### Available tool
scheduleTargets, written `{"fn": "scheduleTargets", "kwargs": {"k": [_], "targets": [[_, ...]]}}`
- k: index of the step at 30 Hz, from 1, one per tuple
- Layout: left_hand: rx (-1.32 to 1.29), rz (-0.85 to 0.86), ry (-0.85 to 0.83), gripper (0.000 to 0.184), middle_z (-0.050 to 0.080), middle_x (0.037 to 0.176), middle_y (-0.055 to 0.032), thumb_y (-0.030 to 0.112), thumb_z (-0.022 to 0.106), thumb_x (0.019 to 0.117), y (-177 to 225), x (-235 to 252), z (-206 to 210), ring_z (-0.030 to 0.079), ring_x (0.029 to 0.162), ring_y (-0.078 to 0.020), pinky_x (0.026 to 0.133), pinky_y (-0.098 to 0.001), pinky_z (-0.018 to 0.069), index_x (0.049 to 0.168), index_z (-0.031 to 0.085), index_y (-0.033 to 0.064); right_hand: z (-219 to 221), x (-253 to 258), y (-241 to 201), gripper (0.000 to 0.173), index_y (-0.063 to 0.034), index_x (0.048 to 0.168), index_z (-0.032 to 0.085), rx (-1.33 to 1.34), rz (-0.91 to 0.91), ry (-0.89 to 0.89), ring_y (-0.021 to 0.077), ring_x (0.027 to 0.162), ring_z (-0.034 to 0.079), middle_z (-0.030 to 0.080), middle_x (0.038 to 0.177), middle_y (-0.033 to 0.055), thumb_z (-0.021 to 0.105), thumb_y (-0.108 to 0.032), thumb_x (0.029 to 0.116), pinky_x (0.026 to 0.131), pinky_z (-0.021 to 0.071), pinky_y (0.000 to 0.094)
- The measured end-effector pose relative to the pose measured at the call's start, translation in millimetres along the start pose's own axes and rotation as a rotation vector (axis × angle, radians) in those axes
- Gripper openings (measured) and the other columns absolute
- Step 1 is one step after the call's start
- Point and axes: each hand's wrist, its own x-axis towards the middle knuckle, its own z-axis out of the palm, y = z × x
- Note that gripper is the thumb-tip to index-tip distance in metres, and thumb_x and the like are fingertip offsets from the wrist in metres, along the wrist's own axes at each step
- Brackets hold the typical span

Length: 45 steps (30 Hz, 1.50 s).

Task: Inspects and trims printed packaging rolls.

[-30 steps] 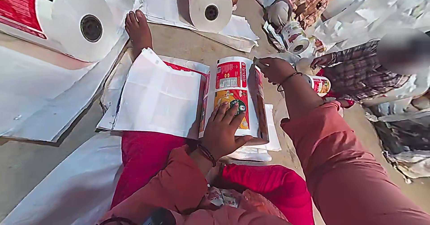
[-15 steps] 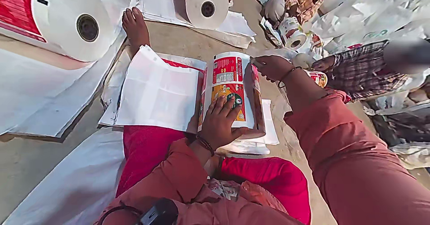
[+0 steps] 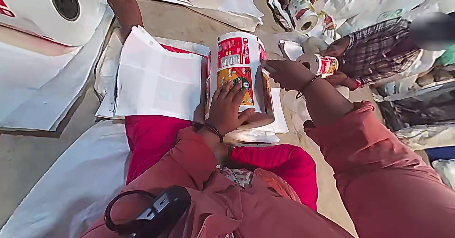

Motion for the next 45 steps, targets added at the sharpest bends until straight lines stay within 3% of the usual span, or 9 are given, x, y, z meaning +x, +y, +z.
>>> {"fn": "scheduleTargets", "kwargs": {"k": [15, 18, 21, 24, 26, 28, 33, 37, 45], "targets": [[-0.105, 0.070, 0.178, 0.072, 0.054, 0.151, -0.0172, 0.058, 0.041, 0.1012, -3.1, -3.4, 3.4, 0.042, 0.147, -0.0392, 0.121, -0.0586, 0.0276, 0.149, 0.047, 0.0043, 37.6, -131.8, -15.7, 0.053, -0.0237, 0.161, 0.036, -0.051, -0.026, -0.122, 0.0332, 0.076, 0.068, 0.069, 0.097, 0.0179, 0.049, -0.022, 0.1093, 0.070, 0.0562, 0.0533], [-0.128, 0.066, 0.175, 0.070, 0.052, 0.151, -0.0213, 0.053, 0.039, 0.1039, -3.6, -4.3, 2.7, 0.043, 0.146, -0.0394, 0.121, -0.0588, 0.0292, 0.150, 0.045, 0.0010, 52.3, -172.3, -14.8, 0.046, -0.0221, 0.153, 0.050, -0.040, -0.173, -0.192, 0.0371, 0.091, 0.070, 0.072, 0.103, 0.0183, 0.053, -0.018, 0.1074, 0.081, 0.0551, 0.0587], [-0.241, 0.044, 0.155, 0.062, 0.051, 0.151, -0.0245, 0.040, 0.038, 0.1068, -6.2, -4.8, 2.1, 0.045, 0.145, -0.0382, 0.121, -0.0545, 0.0326, 0.152, 0.041, -0.0028, 91.2, -220.1, -12.4, 0.043, -0.0258, 0.147, 0.058, 0.118, -0.188, -0.216, 0.0339, 0.099, 0.070, 0.073, 0.111, 0.0149, 0.055, -0.018, 0.1050, 0.087, 0.0542, 0.0582], [-0.251, 0.034, 0.123, 0.054, 0.054, 0.149, -0.0219, 0.036, 0.046, 0.1066, -2.9, -9.0, -6.3, 0.045, 0.145, -0.0371, 0.121, -0.0523, 0.0347, 0.146, 0.051, -0.0012, 109.9, -233.7, 20.8, 0.050, -0.0258, 0.155, 0.047, 0.482, 0.066, 0.206, 0.0204, 0.060, 0.062, 0.070, 0.092, 0.0113, 0.053, -0.015, 0.1067, 0.055, 0.0553, 0.0423], [-0.177, 0.065, 0.061, 0.045, 0.057, 0.148, -0.0181, 0.037, 0.055, 0.1033, 7.4, -6.6, -12.0, 0.045, 0.145, -0.0380, 0.120, -0.0549, 0.0342, 0.132, 0.066, 0.0033, 113.1, -233.8, 45.1, 0.054, -0.0277, 0.160, 0.036, 0.786, 0.137, 0.399, 0.0119, 0.049, 0.053, 0.069, 0.094, 0.0066, 0.050, -0.019, 0.1087, 0.044, 0.0476, 0.0295], [-0.087, 0.144, 0.000, 0.042, 0.059, 0.147, -0.0149, 0.039, 0.057, 0.1021, 19.4, -3.5, -13.9, 0.048, 0.143, -0.0376, 0.118, -0.0579, 0.0355, 0.128, 0.070, 0.0090, 130.7, -230.4, 61.3, 0.053, -0.0286, 0.160, 0.033, 1.049, 0.166, 0.458, 0.0087, 0.050, 0.052, 0.068, 0.098, 0.0039, 0.048, -0.020, 0.1093, 0.043, 0.0449, 0.0238], [0.161, 0.264, -0.402, 0.051, 0.045, 0.160, -0.0004, 0.053, 0.043, 0.1052, 48.8, 39.4, -32.2, 0.030, 0.153, -0.0372, 0.115, -0.0668, 0.0290, 0.149, 0.054, 0.0283, 175.2, -197.9, 79.6, 0.048, -0.0215, 0.156, 0.039, 1.455, 0.128, 0.458, 0.0072, 0.057, 0.054, 0.066, 0.101, 0.0034, 0.046, -0.018, 0.1091, 0.048, 0.0467, 0.0214], [0.216, 0.363, -0.498, 0.045, 0.066, 0.133, -0.0055, 0.048, 0.040, 0.1076, 39.4, 86.6, -31.8, 0.050, 0.136, -0.0370, 0.107, -0.0645, 0.0375, 0.126, 0.070, 0.0185, 205.5, -169.3, 87.4, 0.048, -0.0205, 0.156, 0.038, 1.648, 0.068, 0.449, 0.0081, 0.057, 0.055, 0.064, 0.101, 0.0032, 0.045, -0.017, 0.1081, 0.047, 0.0477, 0.0216], [0.175, 0.542, -0.481, 0.051, 0.065, 0.127, -0.0140, 0.046, 0.039, 0.1040, 19.3, 120.6, -10.0, 0.048, 0.135, -0.0401, 0.113, -0.0600, 0.0349, 0.094, 0.073, 0.0080, 231.2, -153.2, 114.0, 0.053, -0.0221, 0.156, 0.038, 1.656, 0.018, 0.380, 0.0110, 0.055, 0.056, 0.065, 0.100, 0.0060, 0.050, -0.011, 0.1060, 0.047, 0.0503, 0.0252]]}}
